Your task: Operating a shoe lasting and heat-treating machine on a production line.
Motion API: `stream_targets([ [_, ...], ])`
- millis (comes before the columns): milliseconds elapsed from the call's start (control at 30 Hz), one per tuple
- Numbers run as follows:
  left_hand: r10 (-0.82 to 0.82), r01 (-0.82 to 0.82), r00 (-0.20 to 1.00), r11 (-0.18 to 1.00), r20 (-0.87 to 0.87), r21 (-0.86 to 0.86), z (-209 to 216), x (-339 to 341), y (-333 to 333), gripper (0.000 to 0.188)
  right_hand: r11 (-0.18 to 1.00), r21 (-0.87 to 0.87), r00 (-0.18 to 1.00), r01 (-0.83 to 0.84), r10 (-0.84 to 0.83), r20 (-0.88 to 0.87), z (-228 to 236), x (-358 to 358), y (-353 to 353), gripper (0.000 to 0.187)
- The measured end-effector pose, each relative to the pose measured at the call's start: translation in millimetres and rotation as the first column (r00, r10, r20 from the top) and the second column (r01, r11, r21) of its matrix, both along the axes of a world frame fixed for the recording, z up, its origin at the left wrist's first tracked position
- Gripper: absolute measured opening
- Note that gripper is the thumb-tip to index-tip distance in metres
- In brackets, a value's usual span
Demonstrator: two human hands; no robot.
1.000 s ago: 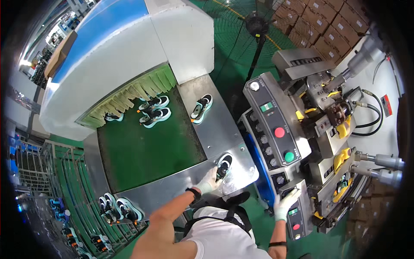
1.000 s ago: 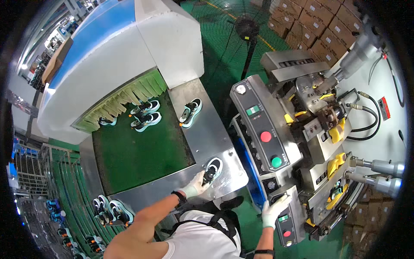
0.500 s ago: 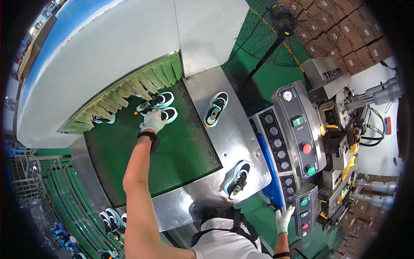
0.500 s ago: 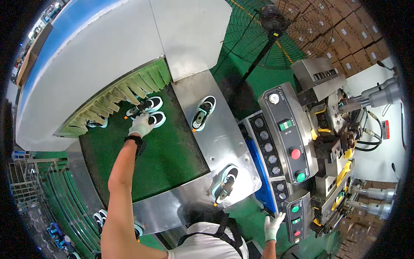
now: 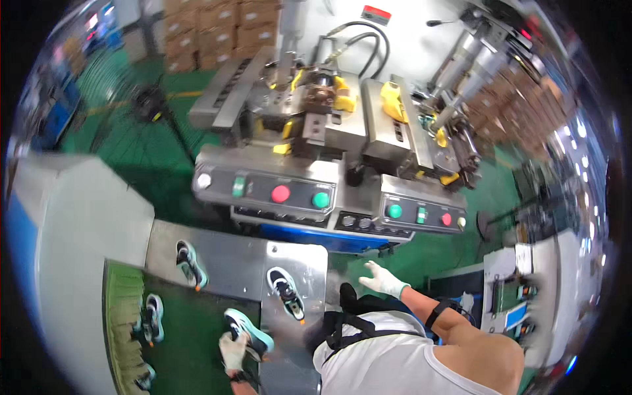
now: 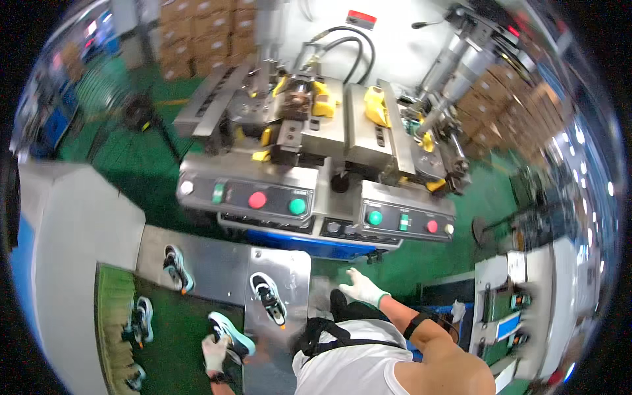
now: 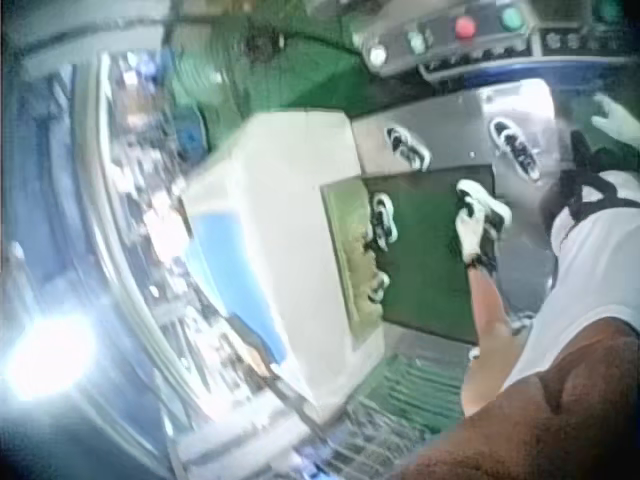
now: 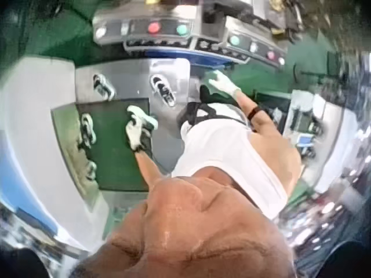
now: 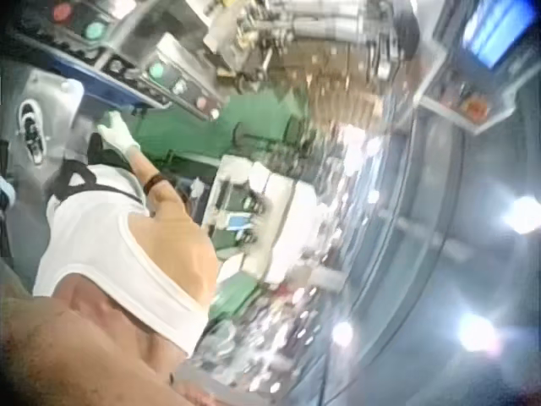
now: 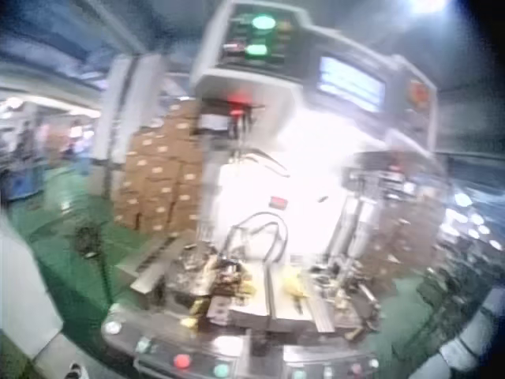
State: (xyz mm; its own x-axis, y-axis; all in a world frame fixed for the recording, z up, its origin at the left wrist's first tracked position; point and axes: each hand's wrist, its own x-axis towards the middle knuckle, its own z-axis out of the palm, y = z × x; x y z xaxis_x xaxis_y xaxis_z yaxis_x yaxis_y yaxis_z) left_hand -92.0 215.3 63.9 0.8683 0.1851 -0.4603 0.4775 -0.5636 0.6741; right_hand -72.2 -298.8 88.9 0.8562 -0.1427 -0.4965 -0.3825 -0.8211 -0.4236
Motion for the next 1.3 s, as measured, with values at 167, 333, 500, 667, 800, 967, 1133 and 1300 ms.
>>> stream_targets([
  [167,0.145,0.001,0.975,0.757,0.170,-0.653,117,22,-113,0.041,0.767,0.633,0.981,0.108,0.019,-0.191,85,41,51,0.066],
  [333,-0.178,0.426,0.875,0.724,0.450,-0.543,144,79,-169,0.051,-0.197,0.935,0.937,0.294,0.252,-0.242,60,48,81,0.055],
  [500,-0.199,0.475,0.851,0.687,0.486,-0.550,217,150,-252,0.037,-0.384,0.880,0.959,0.279,0.063,-0.277,147,103,31,0.052],
  [667,-0.038,0.337,0.886,0.739,0.463,-0.583,202,179,-287,0.039,-0.230,0.932,0.935,0.279,-0.158,-0.319,155,119,-59,0.065],
  [800,0.040,0.272,0.871,0.791,0.490,-0.548,206,204,-302,0.039,-0.472,0.877,0.960,0.097,-0.187,-0.206,160,122,-98,0.095],
  [967,0.004,0.294,0.781,0.880,0.624,-0.374,233,272,-305,0.043,-0.560,0.825,0.926,0.076,-0.267,-0.267,150,145,-107,0.081],
  [1133,-0.044,0.316,0.734,0.906,0.678,-0.282,240,373,-300,0.053,-0.626,0.775,0.906,0.087,-0.275,-0.323,162,168,-89,0.072],
  [1300,-0.117,0.274,0.770,0.948,0.627,-0.160,215,476,-296,0.055,-0.580,0.809,0.893,0.097,-0.309,-0.328,150,166,-86,0.069],
])
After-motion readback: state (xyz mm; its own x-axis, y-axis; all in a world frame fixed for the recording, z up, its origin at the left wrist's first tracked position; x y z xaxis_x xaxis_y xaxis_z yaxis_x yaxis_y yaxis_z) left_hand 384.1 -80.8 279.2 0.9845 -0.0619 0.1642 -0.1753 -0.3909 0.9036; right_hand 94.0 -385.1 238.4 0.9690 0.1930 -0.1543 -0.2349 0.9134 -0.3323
